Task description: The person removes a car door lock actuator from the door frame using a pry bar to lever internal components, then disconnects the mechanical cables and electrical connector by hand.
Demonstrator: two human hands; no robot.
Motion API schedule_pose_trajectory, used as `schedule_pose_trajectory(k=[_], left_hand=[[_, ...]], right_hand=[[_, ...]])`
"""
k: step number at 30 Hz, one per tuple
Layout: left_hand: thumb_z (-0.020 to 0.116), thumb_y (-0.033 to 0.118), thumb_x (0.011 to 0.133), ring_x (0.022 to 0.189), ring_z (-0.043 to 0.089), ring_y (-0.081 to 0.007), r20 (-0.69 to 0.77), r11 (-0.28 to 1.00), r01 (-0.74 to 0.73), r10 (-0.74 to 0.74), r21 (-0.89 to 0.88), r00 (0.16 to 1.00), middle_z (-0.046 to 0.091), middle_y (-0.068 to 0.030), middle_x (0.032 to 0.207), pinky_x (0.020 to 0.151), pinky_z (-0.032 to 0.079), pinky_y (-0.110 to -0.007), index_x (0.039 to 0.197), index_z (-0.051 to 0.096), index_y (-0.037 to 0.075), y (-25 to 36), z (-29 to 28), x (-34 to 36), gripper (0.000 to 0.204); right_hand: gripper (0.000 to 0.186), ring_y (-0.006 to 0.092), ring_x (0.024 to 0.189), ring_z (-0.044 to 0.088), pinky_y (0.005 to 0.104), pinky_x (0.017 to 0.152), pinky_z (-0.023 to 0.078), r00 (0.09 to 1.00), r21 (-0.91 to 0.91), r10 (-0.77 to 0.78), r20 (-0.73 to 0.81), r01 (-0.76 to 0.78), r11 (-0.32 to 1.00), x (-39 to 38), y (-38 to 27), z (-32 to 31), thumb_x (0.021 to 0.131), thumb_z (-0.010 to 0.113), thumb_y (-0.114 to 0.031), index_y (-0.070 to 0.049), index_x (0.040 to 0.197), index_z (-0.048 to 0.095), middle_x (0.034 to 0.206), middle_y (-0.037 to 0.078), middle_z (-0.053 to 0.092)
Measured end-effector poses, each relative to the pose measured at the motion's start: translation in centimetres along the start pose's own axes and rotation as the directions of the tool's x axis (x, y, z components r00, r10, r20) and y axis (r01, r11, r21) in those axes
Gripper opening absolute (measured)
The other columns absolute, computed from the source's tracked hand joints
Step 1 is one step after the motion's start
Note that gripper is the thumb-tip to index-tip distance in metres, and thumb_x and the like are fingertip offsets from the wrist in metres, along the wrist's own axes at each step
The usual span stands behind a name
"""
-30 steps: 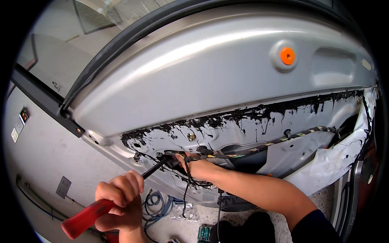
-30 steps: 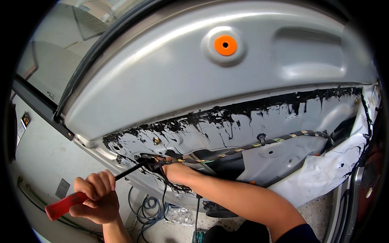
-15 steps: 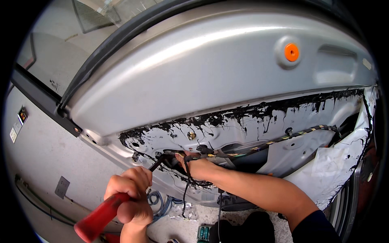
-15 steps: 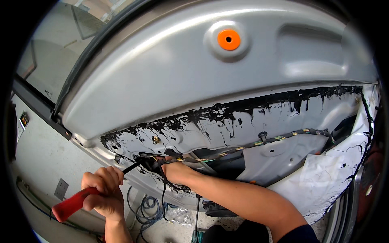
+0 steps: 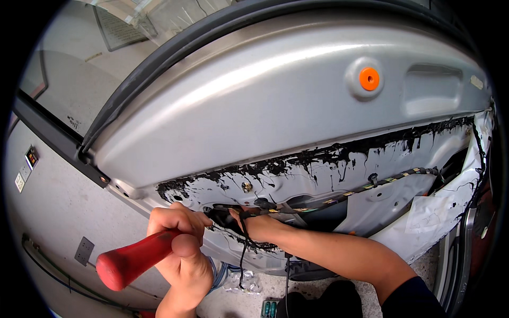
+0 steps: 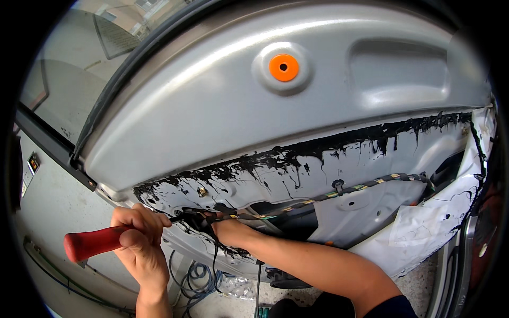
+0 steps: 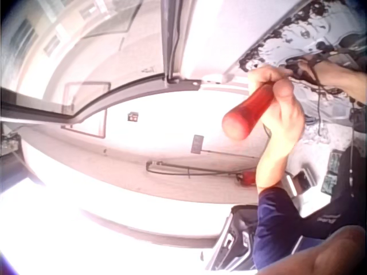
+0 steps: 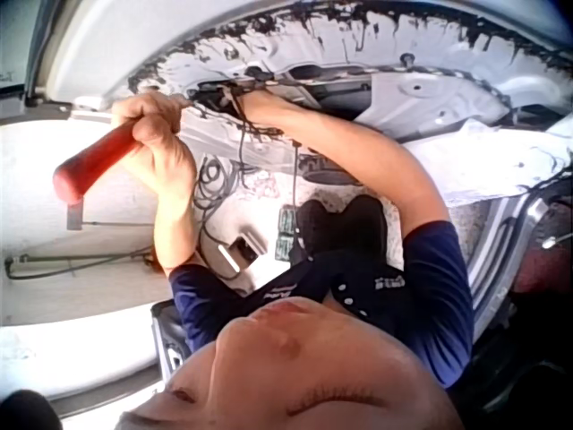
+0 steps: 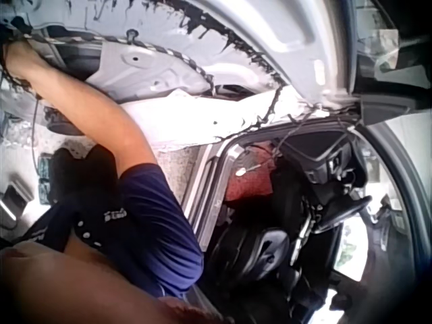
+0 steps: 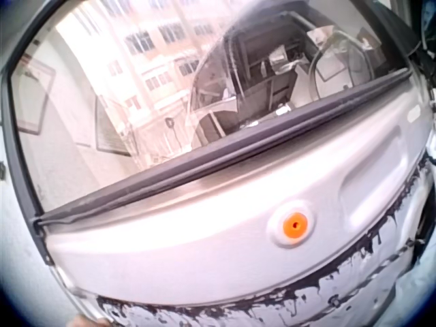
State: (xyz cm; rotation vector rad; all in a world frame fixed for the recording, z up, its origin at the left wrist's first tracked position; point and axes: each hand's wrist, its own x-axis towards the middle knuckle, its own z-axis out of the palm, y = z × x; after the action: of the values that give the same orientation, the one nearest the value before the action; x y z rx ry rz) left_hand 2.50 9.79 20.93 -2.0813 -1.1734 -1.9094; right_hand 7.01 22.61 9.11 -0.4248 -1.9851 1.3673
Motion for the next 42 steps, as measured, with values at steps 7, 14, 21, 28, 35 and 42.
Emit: schedule_pose_trajectory(k=[7, 14, 21, 28, 35, 42], left_hand=[[0.044, 0.058, 0.090, 0.054, 0.032, -0.0097, -0.101, 0.999, -0.016, 0.019, 0.031, 0.995, 0.033, 0.0004, 0.064, 0.070, 0.048, -0.036, 0.080, 0.035, 0.009, -0.2, -1.3, -2.0, 0.052], [0.045, 0.052, 0.094, 0.053, 0.032, -0.0097, -0.218, 0.998, -0.058, 0.061, 0.018, 0.974, 0.033, 0.0001, 0.062, 0.066, 0.046, -0.035, 0.080, 0.035, 0.009, -0.7, -1.2, -3.6, 0.047], [0.063, 0.035, 0.090, 0.054, 0.043, -0.0129, 0.194, 0.999, -0.033, 0.040, -0.036, 0.980, 0.048, -0.0050, 0.062, 0.054, 0.041, -0.029, 0.079, 0.046, 0.003, -0.4, -0.8, 0.0, 0.038], [0.056, 0.024, 0.090, 0.042, 0.037, -0.0155, 0.356, 0.985, -0.014, 0.075, -0.173, 0.932, 0.042, -0.0054, 0.050, 0.041, 0.031, -0.029, 0.062, 0.039, 0.001, -0.7, -2.8, 1.3, 0.040], [0.058, 0.023, 0.087, 0.036, 0.034, -0.0179, 0.540, 0.999, 0.039, -0.014, -0.036, 0.842, 0.035, -0.0049, 0.044, 0.040, 0.027, -0.031, 0.054, 0.044, 0.001, 0.0, -2.9, 3.8, 0.043], [0.055, 0.028, 0.094, 0.038, 0.026, -0.0141, 0.521, 0.992, 0.128, -0.099, -0.019, 0.848, 0.030, -0.0020, 0.044, 0.040, 0.024, -0.029, 0.053, 0.029, 0.005, -1.3, -2.1, 3.8, 0.053]], right_hand=[[0.028, 0.0295, 0.085, 0.057, 0.0391, 0.080, 0.043, 1.000, -0.002, -0.022, -0.015, 0.022, 1.000, 0.2, -0.1, 0.0, 0.098, 0.038, -0.025, -0.008, 0.106, 0.058, 0.092, 0.016, 0.063], [0.029, 0.0356, 0.091, 0.058, 0.0385, 0.080, 0.045, 0.998, -0.064, 0.055, 0.004, -0.054, 0.996, -0.3, -1.4, -0.4, 0.098, 0.037, -0.025, -0.007, 0.110, 0.056, 0.099, 0.020, 0.062], [0.032, 0.0359, 0.097, 0.060, 0.0395, 0.081, 0.047, 0.997, -0.289, -0.071, -0.020, 0.062, 0.955, 0.4, 1.0, 0.0, 0.098, 0.035, -0.026, -0.010, 0.121, 0.051, 0.106, 0.020, 0.062], [0.047, 0.0346, 0.109, 0.055, 0.0387, 0.093, 0.042, 0.996, -0.216, 0.080, 0.033, -0.071, 0.974, -0.5, -1.7, -0.8, 0.100, 0.033, -0.043, -0.008, 0.124, 0.055, 0.118, 0.020, 0.059], [0.047, 0.0329, 0.116, 0.053, 0.0385, 0.097, 0.040, 0.997, -0.191, 0.072, 0.026, -0.066, 0.979, 0.3, 0.1, 0.0, 0.100, 0.035, -0.042, -0.009, 0.129, 0.051, 0.123, 0.018, 0.058], [0.036, 0.0426, 0.092, 0.060, 0.0488, 0.080, 0.047, 0.997, -0.249, -0.050, -0.057, 0.034, 0.968, 1.8, 3.4, 1.1, 0.095, 0.034, -0.025, -0.007, 0.119, 0.053, 0.102, 0.026, 0.062]])
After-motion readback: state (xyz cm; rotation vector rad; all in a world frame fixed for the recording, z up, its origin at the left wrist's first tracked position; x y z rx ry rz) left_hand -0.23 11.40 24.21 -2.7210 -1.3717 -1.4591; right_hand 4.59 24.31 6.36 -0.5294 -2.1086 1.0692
